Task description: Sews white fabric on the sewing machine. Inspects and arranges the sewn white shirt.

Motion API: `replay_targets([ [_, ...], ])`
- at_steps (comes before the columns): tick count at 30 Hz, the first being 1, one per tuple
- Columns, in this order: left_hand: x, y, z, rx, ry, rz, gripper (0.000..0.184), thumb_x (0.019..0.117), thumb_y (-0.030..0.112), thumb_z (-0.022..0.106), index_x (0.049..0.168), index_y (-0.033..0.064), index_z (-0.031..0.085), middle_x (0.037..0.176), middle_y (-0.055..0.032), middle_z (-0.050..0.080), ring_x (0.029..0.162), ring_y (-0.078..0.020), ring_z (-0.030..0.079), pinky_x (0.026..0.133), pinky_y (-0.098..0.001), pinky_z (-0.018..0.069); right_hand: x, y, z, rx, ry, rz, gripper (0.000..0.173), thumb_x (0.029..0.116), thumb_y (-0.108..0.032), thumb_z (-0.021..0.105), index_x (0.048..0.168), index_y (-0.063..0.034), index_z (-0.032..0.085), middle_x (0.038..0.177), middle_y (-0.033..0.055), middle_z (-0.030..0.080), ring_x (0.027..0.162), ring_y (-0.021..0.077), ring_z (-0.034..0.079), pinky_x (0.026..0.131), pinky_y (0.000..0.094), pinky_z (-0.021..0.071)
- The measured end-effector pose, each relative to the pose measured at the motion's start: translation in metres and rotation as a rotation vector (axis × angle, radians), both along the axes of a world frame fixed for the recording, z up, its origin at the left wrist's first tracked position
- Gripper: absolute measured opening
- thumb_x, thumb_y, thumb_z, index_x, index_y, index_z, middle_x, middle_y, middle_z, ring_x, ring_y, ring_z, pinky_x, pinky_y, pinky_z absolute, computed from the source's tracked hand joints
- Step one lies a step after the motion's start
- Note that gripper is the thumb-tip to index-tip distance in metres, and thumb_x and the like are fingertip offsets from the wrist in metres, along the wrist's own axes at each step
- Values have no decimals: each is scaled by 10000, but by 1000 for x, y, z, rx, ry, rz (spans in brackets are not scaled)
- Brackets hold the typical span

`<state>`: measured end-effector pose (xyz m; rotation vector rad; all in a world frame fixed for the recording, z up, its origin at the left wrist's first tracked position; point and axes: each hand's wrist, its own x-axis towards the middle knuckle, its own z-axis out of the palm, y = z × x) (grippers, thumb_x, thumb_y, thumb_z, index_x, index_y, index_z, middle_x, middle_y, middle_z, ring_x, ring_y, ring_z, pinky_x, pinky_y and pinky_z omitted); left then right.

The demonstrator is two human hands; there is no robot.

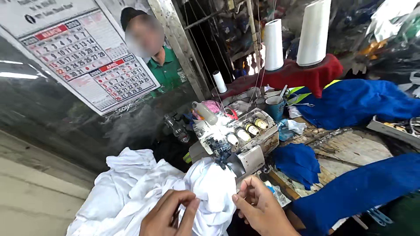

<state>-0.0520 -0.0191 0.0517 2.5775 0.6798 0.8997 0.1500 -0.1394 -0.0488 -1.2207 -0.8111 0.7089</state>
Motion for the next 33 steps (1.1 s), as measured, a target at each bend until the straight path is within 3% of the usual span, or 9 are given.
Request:
replay_targets([
  [4,4,-52,-19,-36,-80,-70,139,970,188,709,1039,74,748,949,-48,694,665,-58,600,535,-217,509,3,1,12,75,-107,-75,237,927,-213,738,1065,-86,592,809,30,659,629,152,635,524,290,550],
  [9,23,-48,-73,144,-76,76,217,885,325,814,989,145,750,1014,-37,669,709,-76,642,543,-253,559,5,3,35,98,-101,-133,175,926,-196,711,1020,-88,611,791,35,634,651,147,614,566,274,531],
  [13,33,-49,-75,170,-150,114,145,916,283,777,981,154,776,974,-17,684,693,-53,638,539,-230,545,8,6,43,70,-93,-138,167,936,-212,698,1031,-99,619,779,39,635,641,151,610,553,274,516],
  [18,49,-40,-81,254,-240,157,155,901,249,785,1027,159,783,1043,-31,692,718,-62,659,555,-231,566,5,9,47,85,-36,-130,163,932,-192,694,1034,-83,630,750,50,609,595,154,578,501,271,481],
  [23,46,-39,-58,208,-194,140,128,964,216,692,1018,121,758,1021,-29,703,748,-48,665,573,-218,563,10,10,46,94,-18,-125,179,940,-211,699,1040,-76,636,762,52,615,595,154,578,498,271,484],
  [28,42,-36,-28,59,-133,34,165,1027,200,596,1098,80,685,847,25,687,667,-21,618,575,-202,542,10,12,43,113,41,-95,217,953,-234,712,1047,-56,631,785,76,634,584,172,600,485,295,519],
  [31,42,-30,-18,14,-114,-59,165,1042,196,558,1124,85,649,874,22,664,683,-28,604,582,-198,536,9,13,43,125,47,-88,221,952,-235,718,1045,-54,633,781,73,637,580,170,599,485,295,519],
  [33,38,-33,-11,6,-45,-99,217,1017,267,640,1131,84,671,934,-23,657,710,-56,600,593,-223,530,11,14,44,123,48,-91,209,946,-226,720,1045,-60,639,778,68,637,586,163,601,490,286,517],
])
